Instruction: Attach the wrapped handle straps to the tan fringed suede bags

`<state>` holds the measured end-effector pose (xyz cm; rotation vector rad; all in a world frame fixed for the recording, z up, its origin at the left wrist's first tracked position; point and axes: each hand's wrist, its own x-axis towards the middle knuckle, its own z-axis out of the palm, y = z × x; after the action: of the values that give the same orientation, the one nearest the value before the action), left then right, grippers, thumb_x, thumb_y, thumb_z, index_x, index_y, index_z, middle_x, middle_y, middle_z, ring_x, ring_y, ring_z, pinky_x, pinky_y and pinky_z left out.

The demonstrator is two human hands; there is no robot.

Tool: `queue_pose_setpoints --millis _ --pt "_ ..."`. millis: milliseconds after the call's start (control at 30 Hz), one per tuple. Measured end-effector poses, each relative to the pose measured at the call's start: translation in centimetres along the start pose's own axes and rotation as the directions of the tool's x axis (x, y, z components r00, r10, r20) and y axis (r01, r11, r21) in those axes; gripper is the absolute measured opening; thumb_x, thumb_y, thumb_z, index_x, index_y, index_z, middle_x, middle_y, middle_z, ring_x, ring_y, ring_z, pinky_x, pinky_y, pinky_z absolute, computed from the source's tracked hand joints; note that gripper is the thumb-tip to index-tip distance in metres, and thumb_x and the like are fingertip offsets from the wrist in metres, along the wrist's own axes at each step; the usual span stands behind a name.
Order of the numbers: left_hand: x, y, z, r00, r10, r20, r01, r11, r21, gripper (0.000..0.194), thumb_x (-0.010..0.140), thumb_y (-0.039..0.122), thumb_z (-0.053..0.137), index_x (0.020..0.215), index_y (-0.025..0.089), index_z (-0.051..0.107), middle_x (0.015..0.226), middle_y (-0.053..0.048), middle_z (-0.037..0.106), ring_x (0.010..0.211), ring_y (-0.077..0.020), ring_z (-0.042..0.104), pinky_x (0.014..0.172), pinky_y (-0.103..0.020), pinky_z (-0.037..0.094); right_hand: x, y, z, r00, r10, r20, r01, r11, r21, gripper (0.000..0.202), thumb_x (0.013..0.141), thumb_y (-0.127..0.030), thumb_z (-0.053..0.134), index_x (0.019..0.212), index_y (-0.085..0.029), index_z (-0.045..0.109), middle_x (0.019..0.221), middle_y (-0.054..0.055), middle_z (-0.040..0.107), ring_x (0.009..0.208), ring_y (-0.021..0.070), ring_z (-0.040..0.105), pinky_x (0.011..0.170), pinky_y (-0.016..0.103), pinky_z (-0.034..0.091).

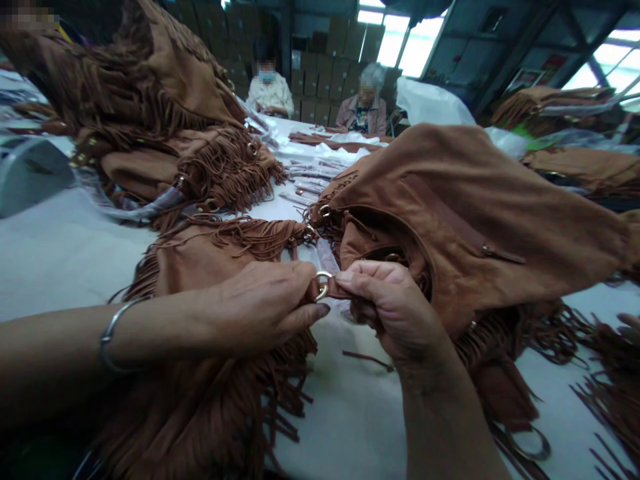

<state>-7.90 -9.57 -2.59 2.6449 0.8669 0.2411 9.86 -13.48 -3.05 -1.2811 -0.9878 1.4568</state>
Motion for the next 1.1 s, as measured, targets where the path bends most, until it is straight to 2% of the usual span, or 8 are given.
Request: queue_pose_setpoints --millis 167,300,433,600,733,833,967,1100 --pt "0.6 0.1 1.5 0.994 -0.100 -0.039 0.102 0.993 0.058 0.024 0.085 0.035 0.039 0.090 0.015 0.051 0.080 -0.011 0.062 0.066 -0.0234 0.060 0.053 -0.029 0.040 0.0 0.3 0.5 0.997 -0.048 -0.053 0.044 0.997 -0.061 0.032 0.063 -0.034 0.077 0.054 -0.014 0.054 0.046 -0.005 0.042 0.037 0.0026 0.028 0.035 0.016 0.015" --pt "1.1 -1.0 1.7 0.998 0.049 0.026 -0.050 0.998 0.034 0.018 0.083 0.029 0.039 0.090 0.016 0.048 0.079 -0.008 0.061 0.066 -0.0198 0.057 0.056 -0.028 0.042 0.3 0.7 0.3 0.996 -0.050 -0.073 0.046 0.998 -0.050 0.033 0.058 -0.033 0.080 0.052 -0.014 0.054 0.046 -0.003 0.046 0.037 0.0040 0.033 0.036 0.017 0.022" --pt "1.4 -2.0 1.2 0.975 0.203 0.092 -0.201 0.979 -0.023 0.011 0.079 0.026 0.041 0.086 0.017 0.045 0.074 -0.004 0.057 0.060 -0.0152 0.048 0.055 -0.026 0.038 0.9 1.2 -0.2 0.997 0.031 0.066 -0.032 0.999 0.015 0.037 0.060 -0.036 0.080 0.051 -0.014 0.051 0.045 -0.004 0.043 0.036 0.0037 0.030 0.036 0.018 0.022" --pt "1.9 -2.2 1.0 0.928 0.318 0.193 -0.305 0.948 -0.093 0.006 0.075 0.022 0.044 0.075 0.019 0.039 0.066 -0.001 0.049 0.053 -0.0121 0.037 0.050 -0.025 0.032 1.9 2.2 -0.8 0.977 0.066 0.203 -0.077 0.996 0.049 0.041 0.064 -0.037 0.078 0.049 -0.015 0.047 0.043 -0.006 0.037 0.037 0.0036 0.026 0.038 0.020 0.021" --pt "1.7 -2.2 1.2 0.903 0.384 0.190 -0.370 0.923 -0.107 0.008 0.077 0.022 0.047 0.076 0.018 0.040 0.071 -0.002 0.051 0.056 -0.0120 0.040 0.053 -0.025 0.033 2.3 2.7 -0.7 0.979 0.064 0.192 -0.074 0.996 0.042 0.041 0.064 -0.039 0.078 0.050 -0.015 0.048 0.043 -0.006 0.036 0.038 0.0038 0.026 0.038 0.020 0.021" --pt "1.2 -2.2 1.6 0.946 0.314 0.079 -0.301 0.944 -0.137 0.016 0.083 0.032 0.049 0.086 0.017 0.045 0.080 -0.003 0.056 0.064 -0.0136 0.049 0.057 -0.025 0.036 2.3 2.5 -0.4 0.997 0.025 0.069 -0.027 0.999 0.028 0.039 0.066 -0.040 0.077 0.053 -0.015 0.050 0.045 -0.006 0.040 0.038 0.0045 0.030 0.038 0.019 0.024" --pt "1.0 -2.1 2.0 0.997 0.076 -0.012 -0.077 0.979 -0.190 0.046 0.088 0.062 0.037 0.088 0.018 0.048 0.079 -0.002 0.058 0.066 -0.0167 0.054 0.056 -0.027 0.038 2.1 2.1 0.3 0.995 -0.022 -0.099 0.024 1.000 0.016 0.038 0.069 -0.040 0.075 0.055 -0.015 0.051 0.046 -0.005 0.043 0.037 0.0051 0.033 0.035 0.019 0.025" --pt "1.3 -2.2 2.2 1.000 0.006 -0.025 -0.008 0.996 -0.090 0.041 0.094 0.053 0.029 0.089 0.017 0.048 0.080 -0.004 0.059 0.069 -0.0202 0.058 0.056 -0.029 0.040 1.7 1.9 0.8 0.981 -0.070 -0.183 0.060 0.996 -0.062 0.039 0.072 -0.043 0.073 0.055 -0.015 0.053 0.048 -0.003 0.045 0.038 0.0056 0.036 0.036 0.019 0.027"
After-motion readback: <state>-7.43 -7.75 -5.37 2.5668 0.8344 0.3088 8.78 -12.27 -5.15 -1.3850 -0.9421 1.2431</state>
